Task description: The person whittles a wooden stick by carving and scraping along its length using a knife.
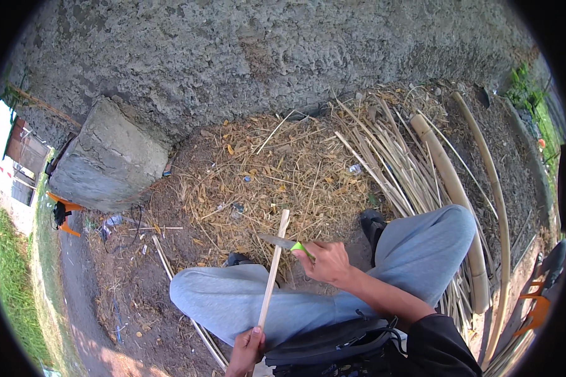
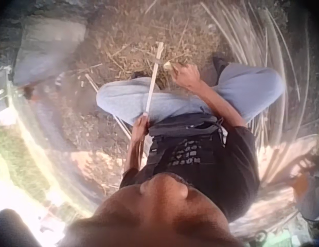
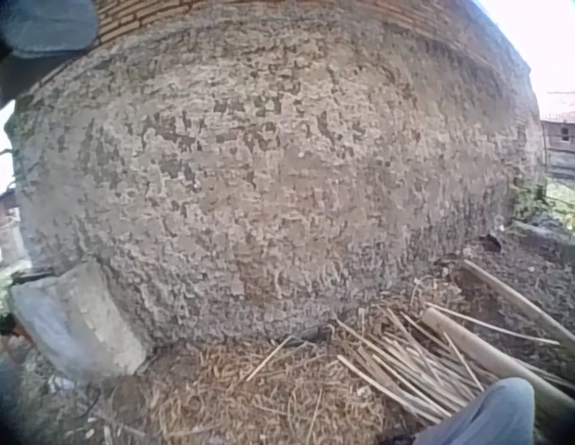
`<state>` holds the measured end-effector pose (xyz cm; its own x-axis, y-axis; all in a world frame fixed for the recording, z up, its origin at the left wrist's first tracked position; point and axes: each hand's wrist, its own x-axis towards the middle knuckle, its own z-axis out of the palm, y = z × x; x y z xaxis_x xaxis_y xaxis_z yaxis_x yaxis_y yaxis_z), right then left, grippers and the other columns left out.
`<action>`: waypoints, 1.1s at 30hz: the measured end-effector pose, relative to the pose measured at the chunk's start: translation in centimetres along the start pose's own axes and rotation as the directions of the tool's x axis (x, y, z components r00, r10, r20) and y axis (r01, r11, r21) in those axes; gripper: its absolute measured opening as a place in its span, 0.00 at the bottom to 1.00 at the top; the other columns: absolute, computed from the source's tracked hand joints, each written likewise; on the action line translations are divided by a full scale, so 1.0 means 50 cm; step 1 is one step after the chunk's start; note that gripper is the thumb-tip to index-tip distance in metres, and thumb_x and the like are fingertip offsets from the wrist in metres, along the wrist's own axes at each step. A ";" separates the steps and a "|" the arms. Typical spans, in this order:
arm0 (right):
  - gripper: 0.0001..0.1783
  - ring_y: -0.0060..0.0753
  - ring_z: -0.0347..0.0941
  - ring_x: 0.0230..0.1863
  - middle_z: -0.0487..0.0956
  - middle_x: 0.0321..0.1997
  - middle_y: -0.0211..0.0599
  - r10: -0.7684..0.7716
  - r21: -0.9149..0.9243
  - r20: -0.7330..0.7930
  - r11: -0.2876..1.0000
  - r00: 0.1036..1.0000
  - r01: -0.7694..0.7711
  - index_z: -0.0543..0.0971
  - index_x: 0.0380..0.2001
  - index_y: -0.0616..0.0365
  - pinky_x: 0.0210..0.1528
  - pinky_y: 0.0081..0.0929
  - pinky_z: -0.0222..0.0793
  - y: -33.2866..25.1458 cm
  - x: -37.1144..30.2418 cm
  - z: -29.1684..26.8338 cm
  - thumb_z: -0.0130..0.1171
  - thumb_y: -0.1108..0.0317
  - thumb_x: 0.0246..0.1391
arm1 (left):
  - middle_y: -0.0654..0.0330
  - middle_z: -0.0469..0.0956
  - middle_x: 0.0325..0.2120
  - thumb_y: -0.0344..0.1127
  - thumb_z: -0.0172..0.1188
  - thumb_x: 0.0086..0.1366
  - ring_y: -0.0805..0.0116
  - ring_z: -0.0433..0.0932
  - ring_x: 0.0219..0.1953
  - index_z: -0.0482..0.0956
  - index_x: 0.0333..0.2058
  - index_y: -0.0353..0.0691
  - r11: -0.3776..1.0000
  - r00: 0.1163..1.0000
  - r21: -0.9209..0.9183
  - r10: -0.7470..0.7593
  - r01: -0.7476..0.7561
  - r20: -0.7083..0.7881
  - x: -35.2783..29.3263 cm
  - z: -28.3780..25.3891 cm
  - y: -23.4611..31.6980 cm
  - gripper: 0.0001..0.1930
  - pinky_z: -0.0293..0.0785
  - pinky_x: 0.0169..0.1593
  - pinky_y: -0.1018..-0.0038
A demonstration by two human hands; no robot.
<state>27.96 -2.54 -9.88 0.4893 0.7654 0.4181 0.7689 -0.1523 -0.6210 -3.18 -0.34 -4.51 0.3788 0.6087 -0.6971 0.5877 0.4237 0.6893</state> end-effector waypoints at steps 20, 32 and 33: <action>0.18 0.43 0.74 0.12 0.79 0.17 0.39 -0.011 -0.073 0.087 0.997 0.996 0.018 0.81 0.26 0.54 0.12 0.39 0.66 0.032 0.023 -0.039 0.60 0.51 0.60 | 0.72 0.62 0.15 0.58 0.49 0.72 0.79 0.57 0.15 0.72 0.26 0.48 0.998 0.999 0.058 -0.029 0.026 0.043 -0.005 -0.003 -0.002 0.22 0.53 0.19 0.78; 0.17 0.43 0.75 0.12 0.79 0.16 0.39 0.023 -0.071 0.111 0.997 0.993 -0.016 0.82 0.29 0.51 0.13 0.40 0.69 0.004 0.014 -0.016 0.58 0.51 0.61 | 0.72 0.60 0.15 0.58 0.48 0.72 0.79 0.57 0.15 0.71 0.26 0.48 0.997 0.998 0.056 -0.051 0.048 0.049 -0.004 0.002 0.009 0.22 0.53 0.19 0.78; 0.18 0.43 0.74 0.12 0.78 0.14 0.39 -0.118 -0.011 0.162 0.993 0.980 0.121 0.82 0.27 0.52 0.12 0.40 0.67 -0.022 -0.007 -0.022 0.57 0.51 0.62 | 0.72 0.61 0.16 0.58 0.48 0.72 0.79 0.58 0.16 0.72 0.27 0.48 0.999 0.998 0.010 -0.031 0.030 0.053 -0.001 -0.005 -0.011 0.22 0.53 0.19 0.77</action>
<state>27.40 -3.33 -8.64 0.3224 0.8689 0.3756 0.8268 -0.0653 -0.5586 -3.70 -0.41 -4.82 0.3976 0.5591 -0.7275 0.6060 0.4353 0.6658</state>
